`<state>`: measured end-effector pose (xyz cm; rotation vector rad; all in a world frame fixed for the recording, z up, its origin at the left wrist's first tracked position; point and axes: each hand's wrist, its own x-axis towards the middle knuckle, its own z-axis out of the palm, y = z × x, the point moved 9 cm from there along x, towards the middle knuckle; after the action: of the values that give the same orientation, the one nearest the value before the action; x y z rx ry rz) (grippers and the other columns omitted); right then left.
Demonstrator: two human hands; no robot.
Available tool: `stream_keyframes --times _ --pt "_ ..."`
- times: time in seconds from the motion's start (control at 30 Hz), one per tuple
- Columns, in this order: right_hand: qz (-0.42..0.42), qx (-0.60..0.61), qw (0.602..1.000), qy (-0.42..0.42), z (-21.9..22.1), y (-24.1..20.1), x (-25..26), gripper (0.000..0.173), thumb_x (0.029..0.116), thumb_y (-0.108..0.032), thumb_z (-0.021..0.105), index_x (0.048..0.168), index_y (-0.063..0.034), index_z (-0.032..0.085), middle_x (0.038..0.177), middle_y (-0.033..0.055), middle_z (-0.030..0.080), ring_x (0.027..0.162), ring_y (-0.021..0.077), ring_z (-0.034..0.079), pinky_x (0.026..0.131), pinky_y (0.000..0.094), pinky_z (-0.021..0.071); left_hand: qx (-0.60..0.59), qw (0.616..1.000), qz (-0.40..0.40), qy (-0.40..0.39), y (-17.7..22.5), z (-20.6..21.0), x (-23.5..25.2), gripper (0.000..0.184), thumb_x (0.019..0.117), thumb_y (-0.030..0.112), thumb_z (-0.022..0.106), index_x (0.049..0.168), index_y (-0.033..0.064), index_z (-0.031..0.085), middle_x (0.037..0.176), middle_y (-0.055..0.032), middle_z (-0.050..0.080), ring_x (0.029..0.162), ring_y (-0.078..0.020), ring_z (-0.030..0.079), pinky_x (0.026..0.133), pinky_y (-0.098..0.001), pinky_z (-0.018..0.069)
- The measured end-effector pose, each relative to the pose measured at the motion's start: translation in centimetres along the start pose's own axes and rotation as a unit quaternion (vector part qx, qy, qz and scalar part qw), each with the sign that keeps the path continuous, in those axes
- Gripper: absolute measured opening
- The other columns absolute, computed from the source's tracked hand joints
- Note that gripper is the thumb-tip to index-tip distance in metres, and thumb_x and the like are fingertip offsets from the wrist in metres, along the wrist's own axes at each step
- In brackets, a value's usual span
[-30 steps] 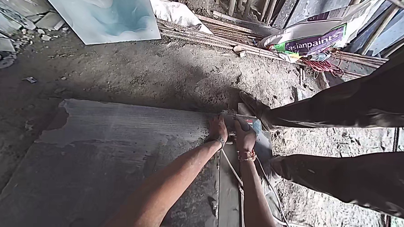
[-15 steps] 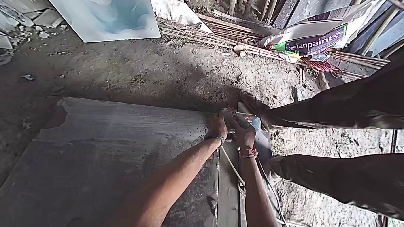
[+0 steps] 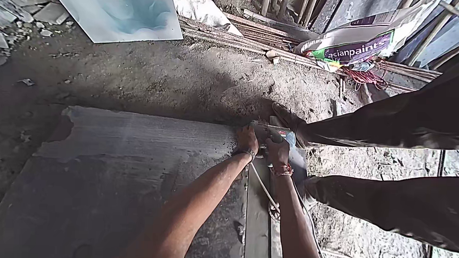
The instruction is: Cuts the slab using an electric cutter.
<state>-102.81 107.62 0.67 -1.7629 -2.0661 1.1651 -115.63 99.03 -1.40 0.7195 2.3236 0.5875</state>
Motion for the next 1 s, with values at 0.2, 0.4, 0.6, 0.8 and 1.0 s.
stream_keyframes --times 0.2,0.4,0.6,0.8,1.0 --pt "-0.001 0.006 1.0 -0.002 0.1 -0.2 0.2 0.023 0.0884 -0.02 0.074 0.101 -0.0017 0.07 0.088 0.0136 0.068 0.083 0.027 0.066 0.077 0.0505 0.0527 -0.004 1.0 -0.008 -0.006 0.0 -0.1 0.2 0.06 0.0915 0.022 0.075 0.145 0.0046 0.053 0.143 -0.0214 0.056 0.136 -0.0397 0.049 0.115 -0.05 0.0375" --pt "0.005 -0.008 1.0 -0.008 0.1 -0.4 0.4 0.025 0.0888 -0.021 0.074 0.103 -0.0014 0.07 0.091 0.0151 0.069 0.087 0.028 0.067 0.08 0.0508 0.0532 -0.01 1.0 -0.007 -0.003 -0.1 0.1 0.7 0.06 0.0905 0.024 0.076 0.144 0.0056 0.055 0.142 -0.0218 0.056 0.136 -0.0404 0.049 0.114 -0.0508 0.0379" --pt "0.0 -0.021 1.0 -0.016 0.1 -0.6 0.7 0.027 0.0905 -0.022 0.073 0.105 0.0003 0.069 0.094 0.0166 0.069 0.089 0.0292 0.067 0.083 0.0507 0.053 -0.006 1.0 -0.007 -0.005 0.2 -0.1 0.7 0.058 0.0915 0.018 0.073 0.144 0.0042 0.054 0.143 -0.0228 0.056 0.137 -0.0414 0.047 0.113 -0.0518 0.0386" --pt "0.002 -0.049 0.999 -0.02 0.1 -0.9 0.9 0.029 0.0913 -0.025 0.073 0.106 0.001 0.07 0.097 0.0182 0.07 0.095 0.0308 0.067 0.087 0.0514 0.0522 -0.02 1.0 -0.006 -0.003 0.1 -0.3 0.9 0.058 0.0917 0.018 0.075 0.144 0.0039 0.054 0.142 -0.0237 0.055 0.136 -0.0432 0.048 0.111 -0.0538 0.0404" --pt "-0.009 -0.041 0.999 -0.019 0.3 -1.0 1.3 0.031 0.0918 -0.026 0.074 0.107 0.001 0.07 0.098 0.0182 0.07 0.095 0.0303 0.068 0.088 0.0507 0.0523 -0.027 1.0 -0.007 0.002 0.0 0.0 1.3 0.055 0.0918 0.017 0.074 0.142 0.0035 0.055 0.143 -0.0217 0.055 0.135 -0.0422 0.049 0.109 -0.0536 0.0431"
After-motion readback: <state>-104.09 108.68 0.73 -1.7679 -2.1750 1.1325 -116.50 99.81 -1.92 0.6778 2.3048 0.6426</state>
